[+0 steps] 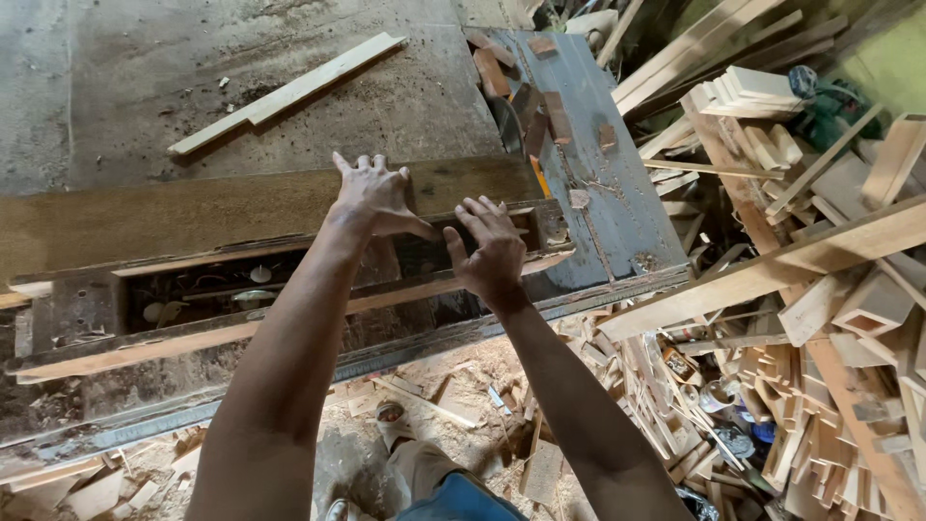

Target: The person uses a table saw to cut long wooden planks into smaller pieces. They guide the wood through the saw blade with both hands, then move the cut pieces to a nearby pile of lumber.

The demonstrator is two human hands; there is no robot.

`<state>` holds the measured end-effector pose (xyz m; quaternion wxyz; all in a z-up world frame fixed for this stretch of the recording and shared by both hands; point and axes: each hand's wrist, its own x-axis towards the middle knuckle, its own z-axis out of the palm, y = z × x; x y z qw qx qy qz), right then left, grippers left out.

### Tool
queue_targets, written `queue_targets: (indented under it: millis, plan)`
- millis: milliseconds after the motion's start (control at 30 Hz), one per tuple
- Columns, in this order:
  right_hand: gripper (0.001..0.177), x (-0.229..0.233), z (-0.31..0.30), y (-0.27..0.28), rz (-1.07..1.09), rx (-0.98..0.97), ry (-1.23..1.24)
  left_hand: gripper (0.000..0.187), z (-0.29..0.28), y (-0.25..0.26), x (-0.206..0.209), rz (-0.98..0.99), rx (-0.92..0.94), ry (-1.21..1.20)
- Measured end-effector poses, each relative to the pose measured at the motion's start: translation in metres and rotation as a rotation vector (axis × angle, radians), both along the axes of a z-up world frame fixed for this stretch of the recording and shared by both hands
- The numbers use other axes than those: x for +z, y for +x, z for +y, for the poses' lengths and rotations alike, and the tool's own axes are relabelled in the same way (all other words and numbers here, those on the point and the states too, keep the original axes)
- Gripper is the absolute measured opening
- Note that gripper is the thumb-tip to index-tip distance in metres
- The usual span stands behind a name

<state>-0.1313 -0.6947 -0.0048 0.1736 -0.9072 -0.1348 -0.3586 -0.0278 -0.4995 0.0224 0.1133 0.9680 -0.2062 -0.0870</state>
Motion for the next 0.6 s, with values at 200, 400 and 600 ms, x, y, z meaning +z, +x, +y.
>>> queue_targets:
  millis: [200,400,600]
  plan:
    - [0.033,-0.004,-0.001,0.001,0.006,-0.001,0.008,0.117,-0.001,0.001,0.0,0.004,0.001,0.011]
    - [0.034,-0.005,0.0,0.002,0.023,0.002,0.019,0.121,-0.001,0.003,-0.005,-0.004,0.014,0.021]
    - [0.034,-0.009,0.0,0.004,0.011,-0.005,0.0,0.124,-0.006,0.003,-0.006,0.013,0.024,0.069]
